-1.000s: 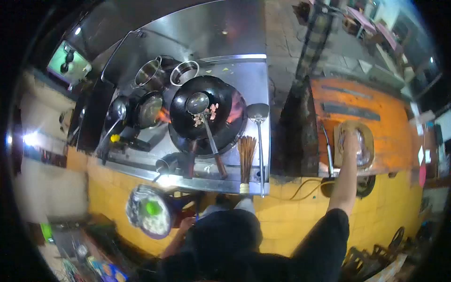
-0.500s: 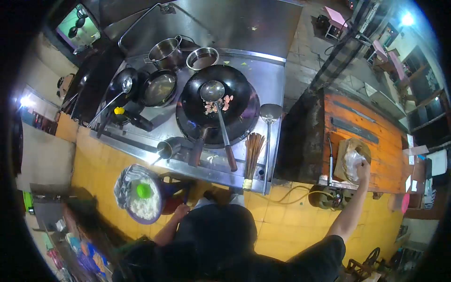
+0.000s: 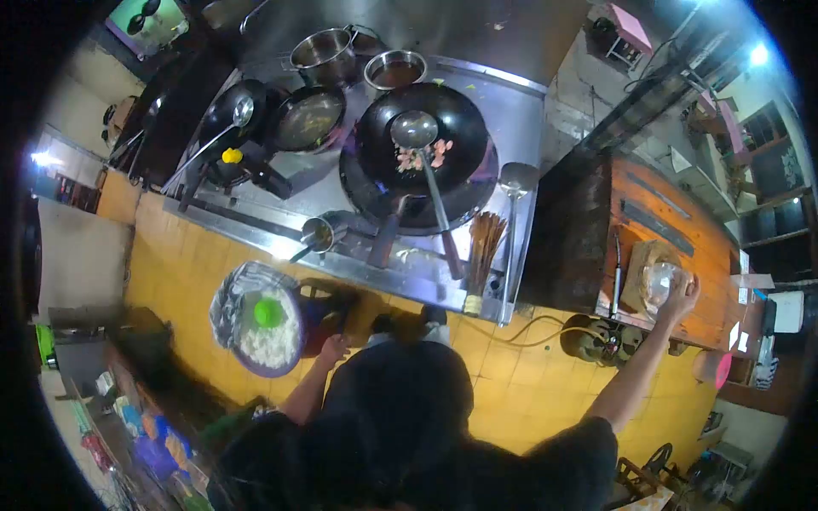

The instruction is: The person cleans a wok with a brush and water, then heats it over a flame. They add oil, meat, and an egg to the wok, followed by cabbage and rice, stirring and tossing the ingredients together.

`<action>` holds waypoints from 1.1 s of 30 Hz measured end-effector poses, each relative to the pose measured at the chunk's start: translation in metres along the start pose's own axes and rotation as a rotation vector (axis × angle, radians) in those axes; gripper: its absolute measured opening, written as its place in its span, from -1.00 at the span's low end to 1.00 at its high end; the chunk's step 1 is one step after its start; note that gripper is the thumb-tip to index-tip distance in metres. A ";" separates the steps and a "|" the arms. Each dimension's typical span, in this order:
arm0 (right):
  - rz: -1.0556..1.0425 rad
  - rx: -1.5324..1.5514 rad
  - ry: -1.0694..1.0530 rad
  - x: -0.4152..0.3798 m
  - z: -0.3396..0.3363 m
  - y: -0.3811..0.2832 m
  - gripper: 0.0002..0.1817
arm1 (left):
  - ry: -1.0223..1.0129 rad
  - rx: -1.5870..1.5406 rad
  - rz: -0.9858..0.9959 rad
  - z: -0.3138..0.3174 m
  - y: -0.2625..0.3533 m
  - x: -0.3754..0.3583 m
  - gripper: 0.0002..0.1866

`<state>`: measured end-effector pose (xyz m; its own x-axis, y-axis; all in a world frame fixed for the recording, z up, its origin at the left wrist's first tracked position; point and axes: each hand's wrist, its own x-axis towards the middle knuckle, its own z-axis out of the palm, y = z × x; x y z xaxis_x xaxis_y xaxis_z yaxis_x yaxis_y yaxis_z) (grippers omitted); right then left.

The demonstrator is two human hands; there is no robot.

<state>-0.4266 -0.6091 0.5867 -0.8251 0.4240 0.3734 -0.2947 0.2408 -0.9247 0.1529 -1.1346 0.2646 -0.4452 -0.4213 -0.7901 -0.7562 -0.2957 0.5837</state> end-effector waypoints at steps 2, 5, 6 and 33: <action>-0.116 0.066 -0.561 -0.057 0.021 -0.038 -0.75 | 0.133 -0.127 -0.102 0.000 0.024 -0.028 -0.82; 0.726 0.398 -0.807 -0.188 0.073 -0.099 -0.64 | 0.094 -0.245 -0.150 -0.010 -0.012 -0.019 -0.80; 0.708 0.209 -1.083 -0.220 0.083 -0.083 -0.64 | 0.161 -0.272 -0.082 -0.008 -0.033 -0.019 -0.77; -0.086 -0.385 -1.284 -0.410 0.296 -0.022 -0.69 | 0.251 -0.669 -0.186 -0.062 -0.168 -0.083 -0.71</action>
<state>-0.2247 -1.0463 0.4319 -0.7387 -0.6666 -0.1000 -0.3899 0.5435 -0.7433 0.3471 -1.1029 0.2436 -0.1542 -0.4726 -0.8677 -0.3188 -0.8074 0.4964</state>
